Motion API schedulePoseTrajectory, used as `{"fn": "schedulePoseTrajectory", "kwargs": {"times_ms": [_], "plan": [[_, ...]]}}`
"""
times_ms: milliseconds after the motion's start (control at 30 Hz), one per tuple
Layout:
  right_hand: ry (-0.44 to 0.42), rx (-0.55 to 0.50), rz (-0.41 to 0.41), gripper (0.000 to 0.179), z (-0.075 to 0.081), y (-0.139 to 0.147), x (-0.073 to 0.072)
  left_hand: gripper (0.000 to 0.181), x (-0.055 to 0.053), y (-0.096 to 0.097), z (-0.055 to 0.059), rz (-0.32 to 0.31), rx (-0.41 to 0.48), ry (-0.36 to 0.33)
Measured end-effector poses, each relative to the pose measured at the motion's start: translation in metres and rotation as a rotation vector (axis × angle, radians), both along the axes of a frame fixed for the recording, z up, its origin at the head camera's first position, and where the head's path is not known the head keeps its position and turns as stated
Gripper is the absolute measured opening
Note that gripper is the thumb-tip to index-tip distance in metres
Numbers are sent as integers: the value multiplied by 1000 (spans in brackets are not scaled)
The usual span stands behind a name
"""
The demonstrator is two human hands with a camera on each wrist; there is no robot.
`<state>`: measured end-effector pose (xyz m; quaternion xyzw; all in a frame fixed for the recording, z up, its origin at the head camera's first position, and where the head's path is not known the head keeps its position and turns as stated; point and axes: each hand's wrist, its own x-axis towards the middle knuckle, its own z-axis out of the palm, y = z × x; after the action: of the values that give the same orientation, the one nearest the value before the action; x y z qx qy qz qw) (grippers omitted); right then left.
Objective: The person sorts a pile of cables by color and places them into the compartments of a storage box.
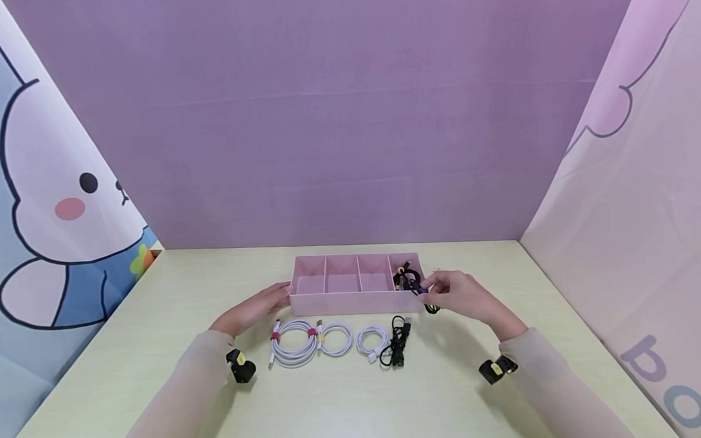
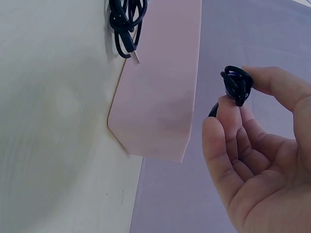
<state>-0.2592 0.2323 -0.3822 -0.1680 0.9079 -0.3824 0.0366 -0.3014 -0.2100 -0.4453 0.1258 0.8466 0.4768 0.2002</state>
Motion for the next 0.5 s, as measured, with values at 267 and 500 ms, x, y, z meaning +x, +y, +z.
{"fn": "schedulePoseTrajectory", "kwargs": {"times_ms": [267,500], "plan": [[10,8,-7,29,4,-1,-3,69,0,1,0,6,-1,-3],[35,2,-13,30,7,-2,-8,71,1,0,0,15,-5,-3]]}}
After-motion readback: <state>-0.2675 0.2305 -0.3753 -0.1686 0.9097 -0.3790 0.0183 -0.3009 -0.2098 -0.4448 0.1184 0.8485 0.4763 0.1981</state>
